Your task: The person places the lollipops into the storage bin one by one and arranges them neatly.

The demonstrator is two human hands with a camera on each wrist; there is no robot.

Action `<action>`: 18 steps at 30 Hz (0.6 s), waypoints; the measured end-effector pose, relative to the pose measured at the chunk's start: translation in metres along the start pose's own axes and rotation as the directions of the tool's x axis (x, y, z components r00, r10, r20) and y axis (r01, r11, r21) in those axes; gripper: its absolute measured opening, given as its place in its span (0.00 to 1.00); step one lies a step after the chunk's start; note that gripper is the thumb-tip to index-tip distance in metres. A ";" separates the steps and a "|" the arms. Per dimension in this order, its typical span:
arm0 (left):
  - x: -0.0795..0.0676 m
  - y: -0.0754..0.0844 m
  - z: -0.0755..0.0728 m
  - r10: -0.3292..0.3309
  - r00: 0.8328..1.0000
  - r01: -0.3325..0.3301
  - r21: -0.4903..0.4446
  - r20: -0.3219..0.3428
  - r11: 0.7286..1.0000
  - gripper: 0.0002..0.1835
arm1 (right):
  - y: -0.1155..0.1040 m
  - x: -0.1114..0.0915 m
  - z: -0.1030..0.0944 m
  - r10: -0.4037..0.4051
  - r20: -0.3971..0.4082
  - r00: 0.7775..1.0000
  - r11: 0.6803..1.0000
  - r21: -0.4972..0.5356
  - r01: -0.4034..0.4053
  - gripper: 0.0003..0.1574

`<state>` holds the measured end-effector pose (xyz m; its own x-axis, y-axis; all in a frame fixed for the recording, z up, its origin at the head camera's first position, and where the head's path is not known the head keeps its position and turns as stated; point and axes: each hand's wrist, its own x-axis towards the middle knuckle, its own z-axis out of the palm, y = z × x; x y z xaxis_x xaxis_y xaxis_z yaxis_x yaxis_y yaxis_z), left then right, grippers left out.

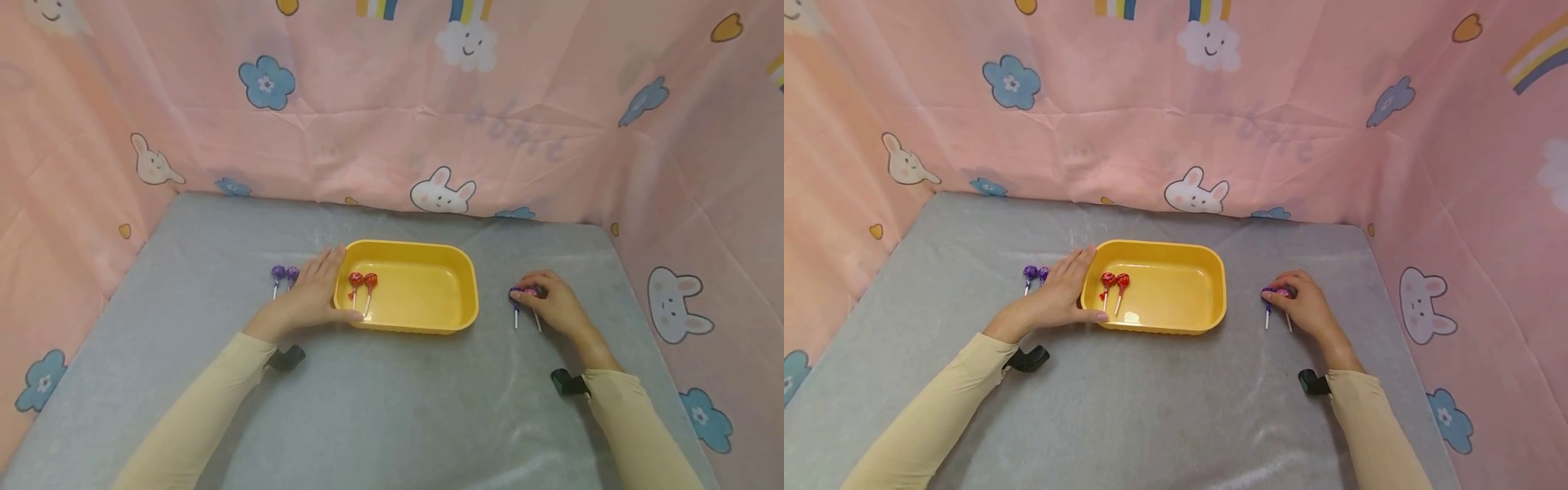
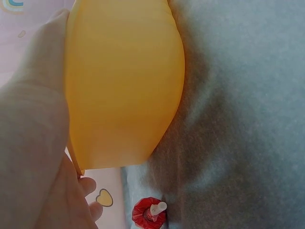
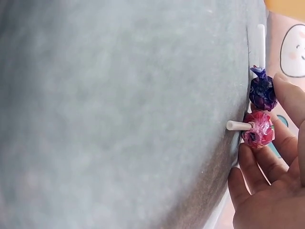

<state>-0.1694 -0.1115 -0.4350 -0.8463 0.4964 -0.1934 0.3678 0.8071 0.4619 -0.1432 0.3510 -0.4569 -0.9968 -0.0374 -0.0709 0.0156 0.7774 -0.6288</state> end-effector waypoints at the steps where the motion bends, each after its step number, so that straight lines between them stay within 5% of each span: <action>1: 0.000 0.000 0.000 -0.001 1.000 0.001 0.001 0.002 1.000 0.72 | 0.000 0.000 0.000 0.002 0.000 1.000 1.000 0.001 -0.002 0.27; 18: 0.001 0.001 0.000 0.014 1.000 -0.014 0.003 -0.011 1.000 0.72 | 0.001 0.001 0.000 -0.020 -0.008 1.000 1.000 0.001 0.020 0.26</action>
<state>-0.1698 -0.1108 -0.4344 -0.8451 0.5042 -0.1778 0.3807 0.8011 0.4618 -0.1436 0.3517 -0.4579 -0.9975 -0.0477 -0.0520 -0.0042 0.7759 -0.6309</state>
